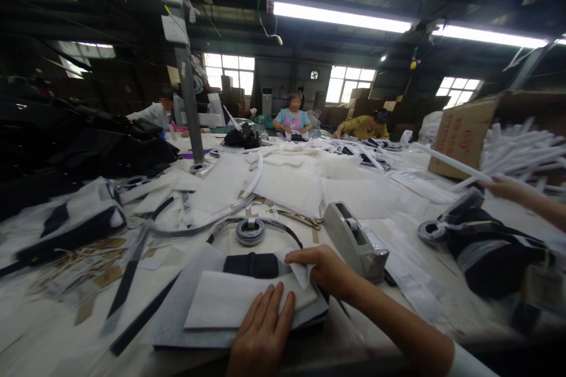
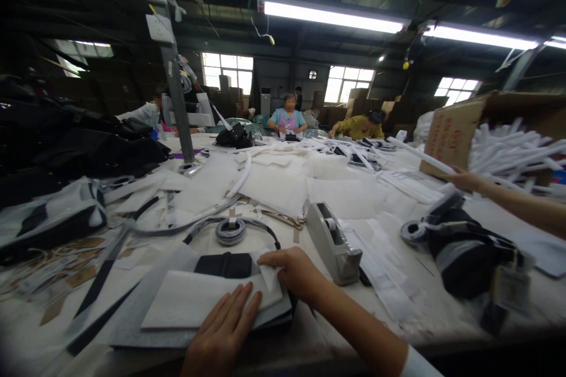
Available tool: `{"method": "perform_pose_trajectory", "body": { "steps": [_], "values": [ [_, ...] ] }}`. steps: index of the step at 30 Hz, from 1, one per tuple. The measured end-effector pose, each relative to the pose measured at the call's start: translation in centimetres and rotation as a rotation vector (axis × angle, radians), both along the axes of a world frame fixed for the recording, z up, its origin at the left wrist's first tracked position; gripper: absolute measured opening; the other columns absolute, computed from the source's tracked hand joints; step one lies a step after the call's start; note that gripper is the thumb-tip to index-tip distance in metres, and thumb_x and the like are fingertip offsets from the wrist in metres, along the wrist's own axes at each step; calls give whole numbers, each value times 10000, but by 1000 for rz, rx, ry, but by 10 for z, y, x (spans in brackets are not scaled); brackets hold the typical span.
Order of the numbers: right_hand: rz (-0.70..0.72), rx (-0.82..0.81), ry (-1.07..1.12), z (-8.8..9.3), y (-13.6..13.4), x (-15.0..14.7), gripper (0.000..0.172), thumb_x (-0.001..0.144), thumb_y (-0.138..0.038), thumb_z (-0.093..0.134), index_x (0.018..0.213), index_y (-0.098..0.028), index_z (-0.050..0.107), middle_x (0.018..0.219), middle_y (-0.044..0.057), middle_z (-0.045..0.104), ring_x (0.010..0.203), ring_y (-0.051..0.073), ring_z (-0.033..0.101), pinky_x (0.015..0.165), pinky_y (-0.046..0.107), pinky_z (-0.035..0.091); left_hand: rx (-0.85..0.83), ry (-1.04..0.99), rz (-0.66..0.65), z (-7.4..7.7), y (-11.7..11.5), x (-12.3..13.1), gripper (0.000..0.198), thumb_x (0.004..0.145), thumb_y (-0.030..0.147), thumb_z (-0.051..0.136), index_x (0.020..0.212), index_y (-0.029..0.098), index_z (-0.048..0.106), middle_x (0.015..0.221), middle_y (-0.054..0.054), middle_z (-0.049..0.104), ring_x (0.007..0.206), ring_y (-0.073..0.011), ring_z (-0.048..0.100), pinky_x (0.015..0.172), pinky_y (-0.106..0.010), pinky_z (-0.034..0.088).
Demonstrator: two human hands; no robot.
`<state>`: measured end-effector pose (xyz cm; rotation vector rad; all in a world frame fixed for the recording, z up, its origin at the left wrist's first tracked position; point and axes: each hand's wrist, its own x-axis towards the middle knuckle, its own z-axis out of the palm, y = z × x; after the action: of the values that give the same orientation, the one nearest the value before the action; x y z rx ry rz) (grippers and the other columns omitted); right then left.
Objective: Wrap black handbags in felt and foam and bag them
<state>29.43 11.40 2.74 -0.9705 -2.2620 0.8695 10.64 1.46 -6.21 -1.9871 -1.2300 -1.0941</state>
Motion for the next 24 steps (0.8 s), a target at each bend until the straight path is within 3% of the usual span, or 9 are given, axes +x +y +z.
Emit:
{"method": "perform_pose_trajectory", "body": {
  "steps": [5,15,20,24],
  "values": [
    [19,76,-120,-6,-16,4,776,523,7,402,1202,-215,707,1254,32,683,1207,194,614,1082,316,426,-36,33,6,3,-4,-1,401,1025,192,318,1220,260,662,1253,-19,683,1134,-170,643,1037,-304,456],
    [45,114,-296,7,-35,15,750,580,22,422,1244,-228,668,1251,33,690,1219,201,597,1100,334,385,-80,44,23,-3,-3,-1,411,1012,168,325,1266,272,632,1294,-16,657,1147,-175,634,1021,-312,472],
    [-69,114,-466,20,-33,4,646,725,-13,488,1306,-260,624,1214,49,704,1133,211,642,990,301,466,-57,-10,17,0,-4,0,435,1004,131,306,1235,273,647,1265,-6,674,1134,-169,641,1041,-317,456],
    [63,212,-572,31,-12,-13,497,859,-102,480,1293,-300,618,1418,18,566,1171,230,623,1000,326,458,-130,66,16,5,-6,-2,404,983,124,376,1266,261,629,1291,-16,661,1142,-181,640,1008,-316,492]
  ]
}}
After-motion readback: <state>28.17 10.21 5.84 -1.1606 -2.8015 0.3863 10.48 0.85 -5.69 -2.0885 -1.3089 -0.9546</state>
